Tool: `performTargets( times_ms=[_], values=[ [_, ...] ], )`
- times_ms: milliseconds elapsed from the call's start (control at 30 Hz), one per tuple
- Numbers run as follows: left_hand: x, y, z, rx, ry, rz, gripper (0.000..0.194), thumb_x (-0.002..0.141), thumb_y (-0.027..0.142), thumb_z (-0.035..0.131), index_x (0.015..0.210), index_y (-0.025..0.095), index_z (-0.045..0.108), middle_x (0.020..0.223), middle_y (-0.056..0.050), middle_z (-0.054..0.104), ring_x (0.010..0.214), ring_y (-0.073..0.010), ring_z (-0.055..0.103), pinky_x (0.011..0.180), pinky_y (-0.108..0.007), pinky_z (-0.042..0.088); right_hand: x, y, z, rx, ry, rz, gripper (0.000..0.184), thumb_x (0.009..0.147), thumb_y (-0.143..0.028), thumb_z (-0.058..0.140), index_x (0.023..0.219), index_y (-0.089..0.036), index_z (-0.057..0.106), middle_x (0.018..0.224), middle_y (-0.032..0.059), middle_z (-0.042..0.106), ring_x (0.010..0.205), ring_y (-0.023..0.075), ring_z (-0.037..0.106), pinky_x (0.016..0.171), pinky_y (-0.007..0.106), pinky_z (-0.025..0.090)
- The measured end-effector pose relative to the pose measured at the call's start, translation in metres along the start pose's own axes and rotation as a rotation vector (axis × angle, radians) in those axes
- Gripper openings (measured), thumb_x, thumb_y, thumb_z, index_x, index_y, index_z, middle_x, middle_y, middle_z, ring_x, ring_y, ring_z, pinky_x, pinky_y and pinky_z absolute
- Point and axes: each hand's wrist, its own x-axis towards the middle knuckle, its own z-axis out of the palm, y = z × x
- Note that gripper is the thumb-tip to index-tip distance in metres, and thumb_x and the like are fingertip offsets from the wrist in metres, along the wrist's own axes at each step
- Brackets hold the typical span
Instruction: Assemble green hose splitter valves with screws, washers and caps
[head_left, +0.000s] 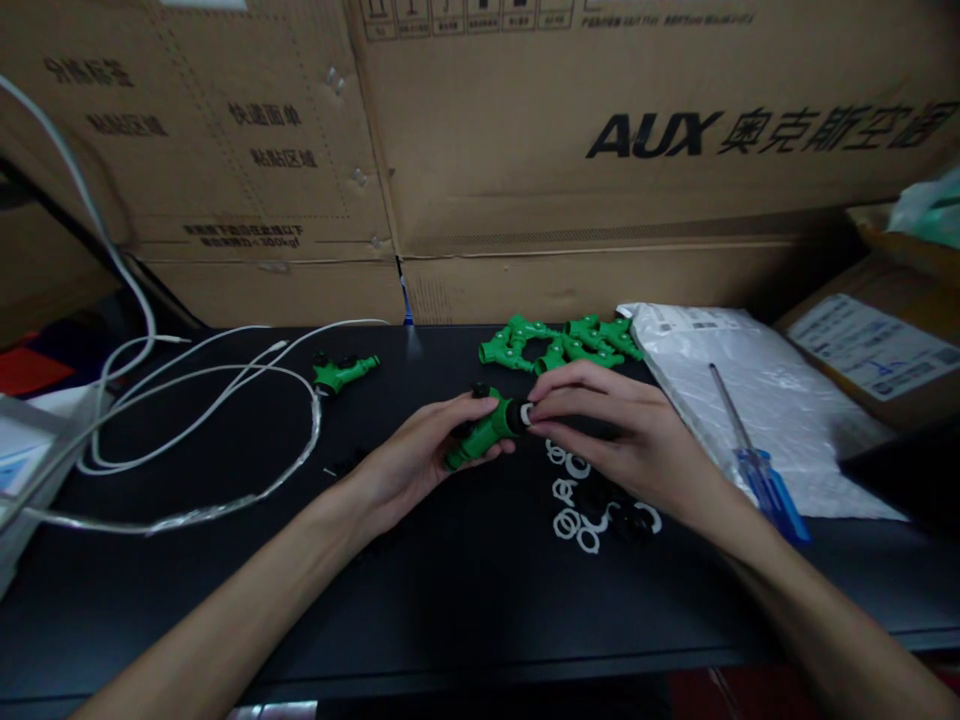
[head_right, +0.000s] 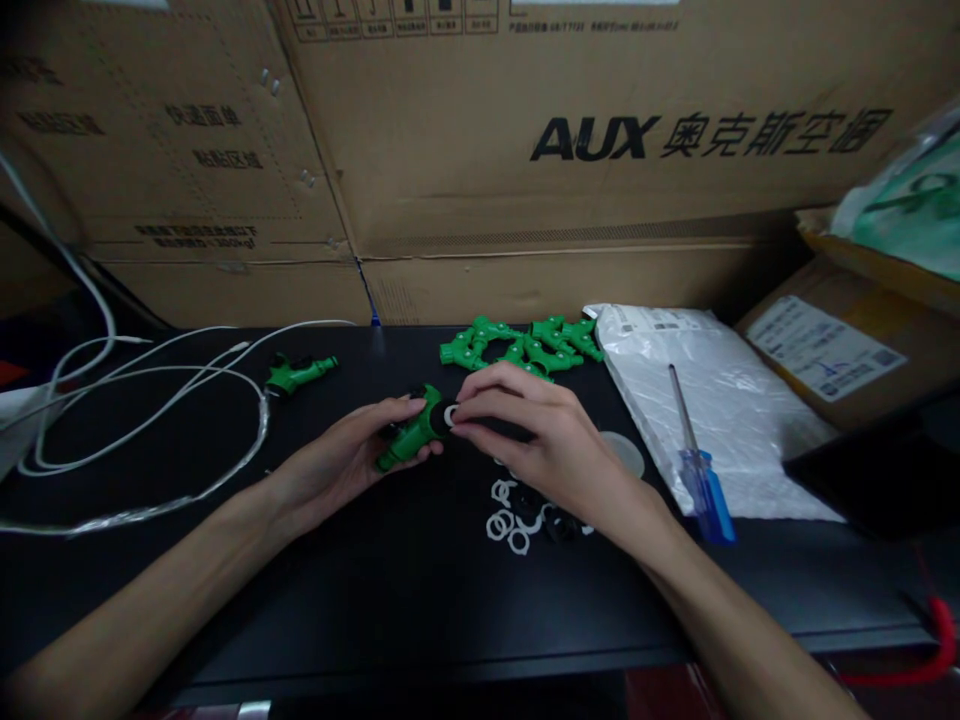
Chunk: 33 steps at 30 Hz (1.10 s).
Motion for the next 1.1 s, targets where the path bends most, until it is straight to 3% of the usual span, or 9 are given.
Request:
performTargets(
  times_ms=[467,533,633,767,900,1000,1100],
  values=[
    [-0.002,0.0,0.002,0.133,0.012,0.045,0.016,0.085,0.031,0.079,0.093,0.018,0.076,0.091,0.0,0.073,0.08,-0.0123,0.069,0.081,-0.024,0.056,-0.003,0.004,0.01,0.116,-0.045,0.03,0.008,0.096,-0.012,0.064,0.097,-0.018,0.069,0.109,0.0058,0.064,0.103,0.0148,0.064,0.087,0.029,0.053],
    [-0.002,0.0,0.002,0.162,0.011,0.057,0.017,0.085,0.032,0.079,0.094,0.018,0.076,0.092,0.0,0.072,0.081,-0.0122,0.068,0.081,-0.024,0.055,-0.002,0.003,0.012,0.186,-0.032,0.089,0.005,0.094,-0.015,0.068,0.095,-0.019,0.066,0.108,0.0045,0.065,0.1,0.0144,0.065,0.084,0.028,0.054],
    [-0.002,0.0,0.003,0.18,0.009,0.068,0.017,0.086,0.033,0.078,0.095,0.019,0.075,0.092,0.0,0.071,0.079,-0.0114,0.066,0.08,-0.023,0.054,-0.002,0.002,0.015,0.391,0.012,0.29,0.019,0.087,-0.02,0.076,0.094,-0.021,0.059,0.104,0.0023,0.066,0.09,0.0133,0.066,0.075,0.027,0.056],
    [-0.002,-0.001,0.004,0.202,0.014,0.083,0.017,0.088,0.036,0.075,0.096,0.021,0.076,0.095,0.0,0.073,0.085,-0.013,0.065,0.084,-0.025,0.052,-0.001,0.002,0.017,0.657,-0.048,0.556,0.034,0.084,-0.024,0.078,0.111,-0.021,0.057,0.094,0.0003,0.069,0.078,0.012,0.071,0.072,0.026,0.058],
    [-0.001,-0.003,0.002,0.323,0.069,0.156,0.022,0.09,0.04,0.071,0.1,0.022,0.079,0.111,-0.003,0.077,0.115,-0.0198,0.063,0.103,-0.03,0.045,0.0,0.002,0.018,0.861,-0.178,0.601,0.035,0.092,-0.022,0.067,0.125,-0.019,0.056,0.088,0.0011,0.074,0.081,0.0125,0.075,0.077,0.026,0.061],
    [0.001,-0.004,0.001,0.5,0.121,0.255,0.031,0.093,0.046,0.065,0.103,0.021,0.08,0.113,-0.004,0.078,0.122,-0.0247,0.063,0.109,-0.037,0.043,-0.001,-0.001,0.02,0.929,-0.159,0.581,0.036,0.094,-0.018,0.065,0.129,-0.019,0.057,0.101,0.0042,0.076,0.092,0.0135,0.076,0.088,0.029,0.061],
    [0.003,-0.005,-0.001,0.676,0.223,0.37,0.038,0.093,0.046,0.065,0.117,0.018,0.077,0.122,-0.005,0.076,0.122,-0.026,0.064,0.109,-0.039,0.046,-0.002,-0.004,0.022,0.893,-0.107,0.597,0.033,0.094,-0.02,0.066,0.127,-0.019,0.06,0.1,0.0041,0.077,0.09,0.0131,0.076,0.089,0.029,0.06]
  ],
)
